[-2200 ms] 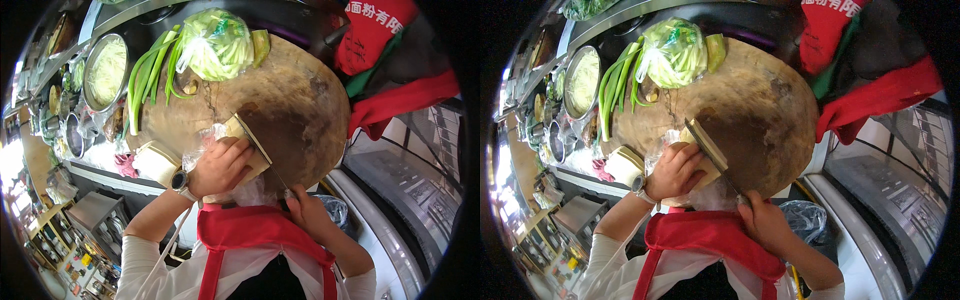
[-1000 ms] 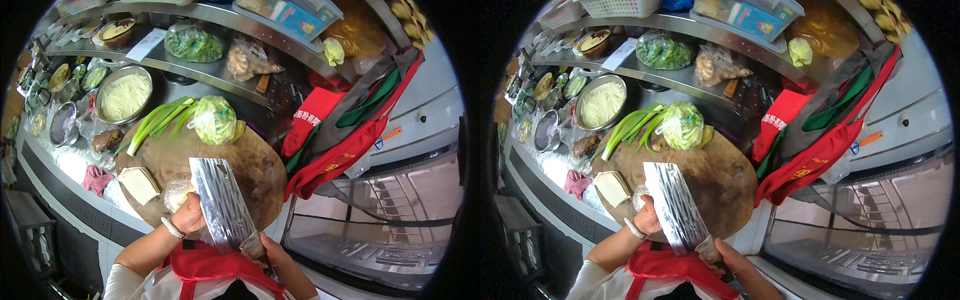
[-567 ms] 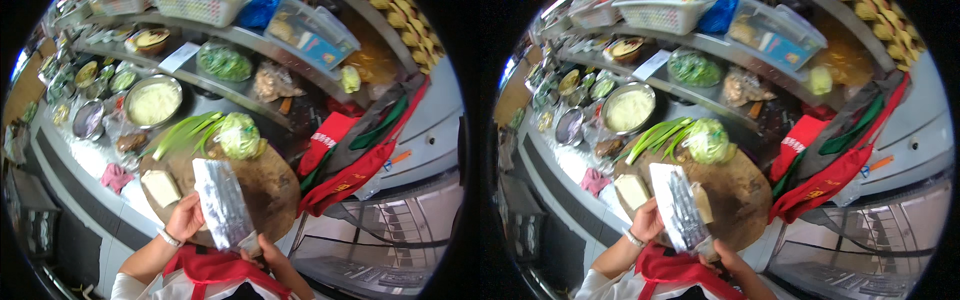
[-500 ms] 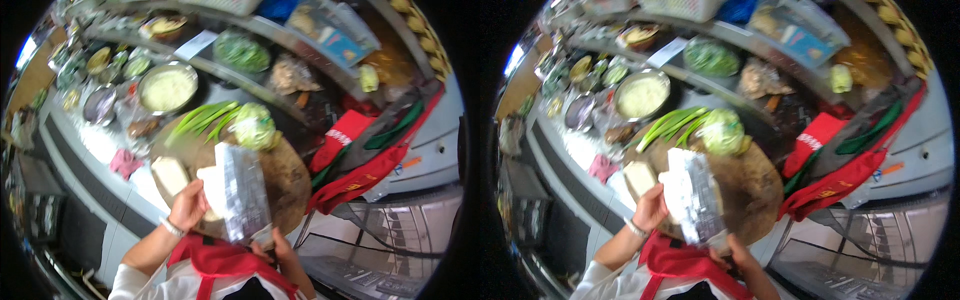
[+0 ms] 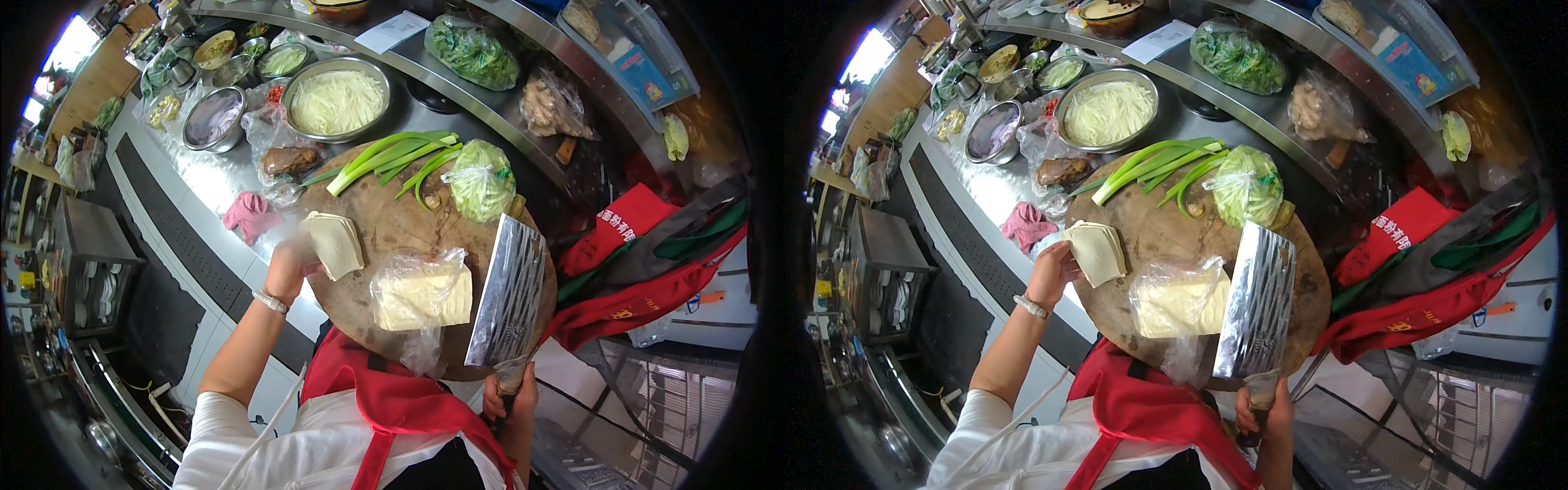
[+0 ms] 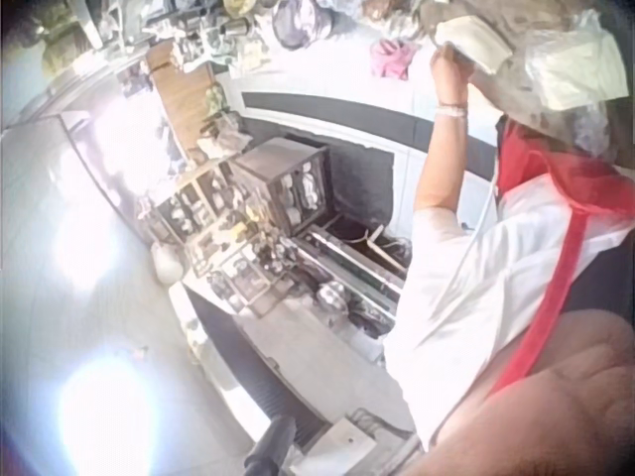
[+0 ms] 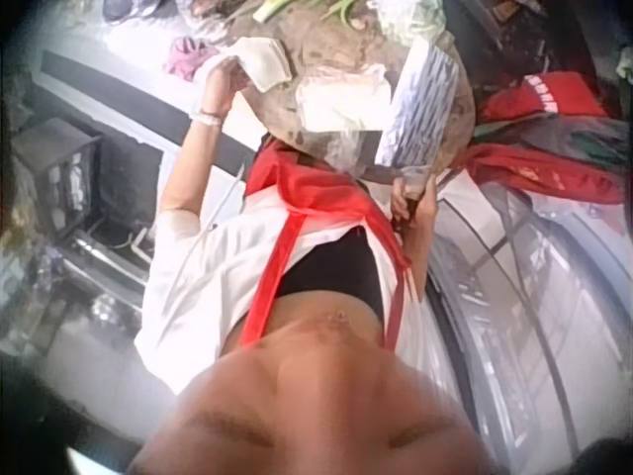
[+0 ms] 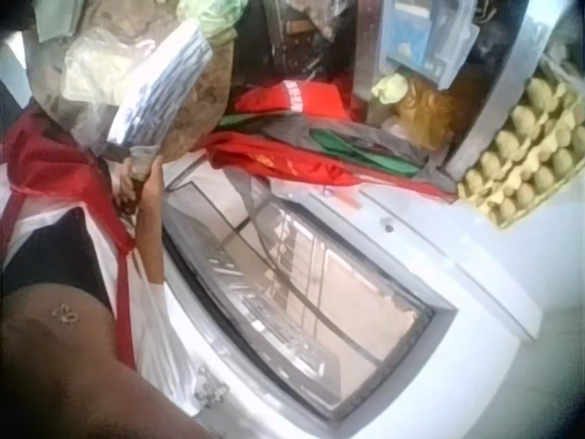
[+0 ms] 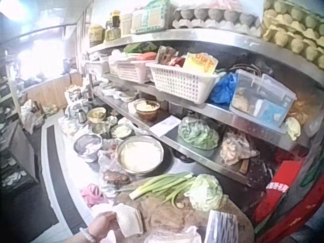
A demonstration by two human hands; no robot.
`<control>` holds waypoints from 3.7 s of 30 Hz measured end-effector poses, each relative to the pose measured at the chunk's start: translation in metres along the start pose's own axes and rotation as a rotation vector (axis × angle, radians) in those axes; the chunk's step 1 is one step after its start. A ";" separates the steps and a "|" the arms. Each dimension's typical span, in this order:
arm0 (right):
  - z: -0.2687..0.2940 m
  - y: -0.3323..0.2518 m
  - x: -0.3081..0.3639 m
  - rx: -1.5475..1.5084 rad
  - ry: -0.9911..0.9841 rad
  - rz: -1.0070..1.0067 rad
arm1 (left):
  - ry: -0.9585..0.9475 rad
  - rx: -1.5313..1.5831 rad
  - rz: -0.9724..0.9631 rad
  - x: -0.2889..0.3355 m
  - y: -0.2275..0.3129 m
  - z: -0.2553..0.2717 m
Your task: The person slices a block of white tofu into thin rectangular pieces using a large cleaver on a wooden cutting board. The person then places the sliced tofu into a metal bowl and moves to a wok station to mix a bowl of chopped vegetables.
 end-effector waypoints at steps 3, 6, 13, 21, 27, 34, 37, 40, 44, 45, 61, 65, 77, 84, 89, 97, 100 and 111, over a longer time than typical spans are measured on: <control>0.002 -0.001 0.002 0.003 0.025 0.014 | 0.048 -0.098 -0.013 -0.006 0.004 0.002; 0.005 0.000 0.004 0.017 0.036 0.043 | 0.046 -0.365 -0.073 -0.020 0.005 0.018; 0.016 0.001 0.015 -0.094 0.117 0.189 | 0.196 -1.361 -0.783 0.012 0.072 -0.037; 0.021 0.001 0.018 0.571 0.540 0.093 | -1.046 -1.135 -1.298 0.106 0.009 -0.237; 0.012 -0.001 0.021 0.783 0.557 0.021 | -0.980 -1.414 -1.230 0.079 -0.035 -0.266; 0.010 -0.004 0.020 0.877 0.541 0.035 | -0.906 -1.534 -1.036 0.064 -0.046 -0.238; 0.012 0.003 0.017 0.909 0.535 0.068 | -0.956 -1.538 -1.113 0.069 -0.045 -0.243; 0.011 0.000 0.019 0.882 0.550 0.121 | -1.114 -1.459 -1.190 0.073 -0.052 -0.251; 0.012 0.002 0.018 0.883 0.538 0.113 | -1.224 -1.373 -1.174 0.074 -0.057 -0.255; 0.011 0.002 0.018 0.884 0.531 0.096 | -1.225 -1.373 -1.170 0.074 -0.056 -0.256; 0.013 0.000 0.014 0.881 0.542 0.132 | -1.258 -1.340 -1.134 0.066 -0.060 -0.256; 0.016 0.000 0.011 0.863 0.524 0.120 | -1.254 -1.333 -1.146 0.065 -0.059 -0.256; 0.016 -0.007 -0.005 0.809 0.450 -0.119 | -1.290 -1.273 -1.126 0.059 -0.052 -0.254; 0.019 -0.002 -0.022 0.810 0.472 -0.145 | -1.300 -1.217 -1.138 0.057 -0.051 -0.254; 0.019 -0.005 -0.034 0.842 0.507 -0.178 | -1.304 -1.184 -1.116 0.056 -0.050 -0.252; 0.028 0.016 -0.065 0.892 0.623 -0.096 | -1.336 -1.194 -1.104 0.057 -0.051 -0.251; 0.024 0.016 -0.065 0.880 0.610 -0.114 | -1.279 -1.259 -1.087 0.062 -0.054 -0.247; 0.037 0.010 0.004 0.661 0.600 0.474 | -1.139 -1.252 -1.077 0.083 -0.045 -0.250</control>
Point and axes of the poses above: each hand's wrist, its own x-axis away from the middle knuckle, its own z-axis out of the back of the hand, y = z × x, the point moved 7 cm from there along -x, towards the middle knuckle, and after that the axes turned 5 degrees about -z, right-handed, at the moved point
